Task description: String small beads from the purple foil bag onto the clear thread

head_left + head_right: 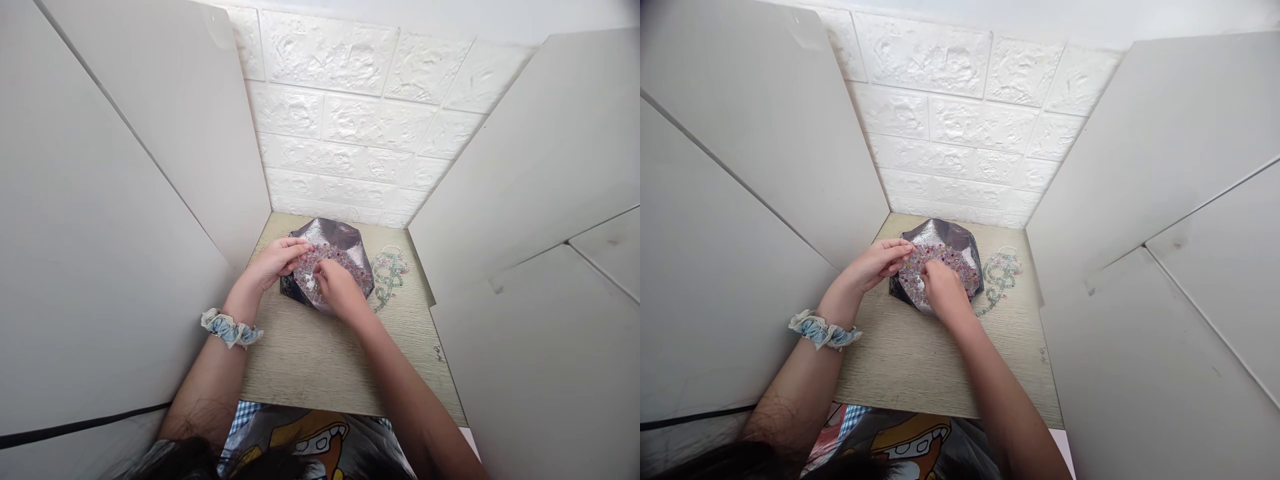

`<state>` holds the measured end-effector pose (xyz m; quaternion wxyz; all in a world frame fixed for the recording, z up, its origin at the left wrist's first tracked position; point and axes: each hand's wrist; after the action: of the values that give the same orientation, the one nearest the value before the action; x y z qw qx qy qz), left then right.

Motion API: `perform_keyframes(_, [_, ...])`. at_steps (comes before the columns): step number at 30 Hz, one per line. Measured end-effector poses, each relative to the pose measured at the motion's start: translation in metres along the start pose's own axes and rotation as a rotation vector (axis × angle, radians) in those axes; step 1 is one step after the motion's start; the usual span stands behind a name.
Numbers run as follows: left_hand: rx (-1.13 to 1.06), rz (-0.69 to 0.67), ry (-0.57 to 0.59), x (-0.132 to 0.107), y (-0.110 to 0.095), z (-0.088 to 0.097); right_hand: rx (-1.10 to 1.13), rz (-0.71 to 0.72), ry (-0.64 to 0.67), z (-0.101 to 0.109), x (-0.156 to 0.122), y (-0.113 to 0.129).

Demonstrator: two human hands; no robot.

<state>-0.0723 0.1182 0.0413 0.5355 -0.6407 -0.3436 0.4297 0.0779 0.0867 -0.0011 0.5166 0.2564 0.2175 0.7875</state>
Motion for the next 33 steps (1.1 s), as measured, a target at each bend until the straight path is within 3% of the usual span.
perform_keyframes(4, [0.026, 0.046, 0.106, -0.002, -0.001, -0.002, 0.608, -0.185, -0.187, 0.008, 0.004, 0.002])
perform_keyframes(8, [0.063, 0.044, 0.172, -0.003, -0.002, -0.007, 1.237, -0.265, -0.181, 0.010, 0.005, 0.006])
perform_keyframes(11, [0.135, 0.027, 0.165, -0.004, -0.002, -0.010, 1.483, -0.267, -0.141, 0.009, 0.004, 0.009])
perform_keyframes(16, [0.216, -0.008, 0.155, -0.005, -0.004, -0.014, 1.581, -0.277, -0.099, 0.008, 0.004, 0.011])
perform_keyframes(33, [0.198, 0.010, 0.147, -0.005, -0.003, -0.013, 1.546, -0.242, -0.115, 0.006, 0.004, 0.011])
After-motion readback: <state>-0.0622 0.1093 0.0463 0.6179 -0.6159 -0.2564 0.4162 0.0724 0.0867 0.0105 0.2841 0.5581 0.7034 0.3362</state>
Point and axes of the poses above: each hand's wrist, its own x-axis towards the middle knuckle, its own z-axis out of the back of the hand, y = z × x, and after that the axes turned 4 degrees about y, right-handed
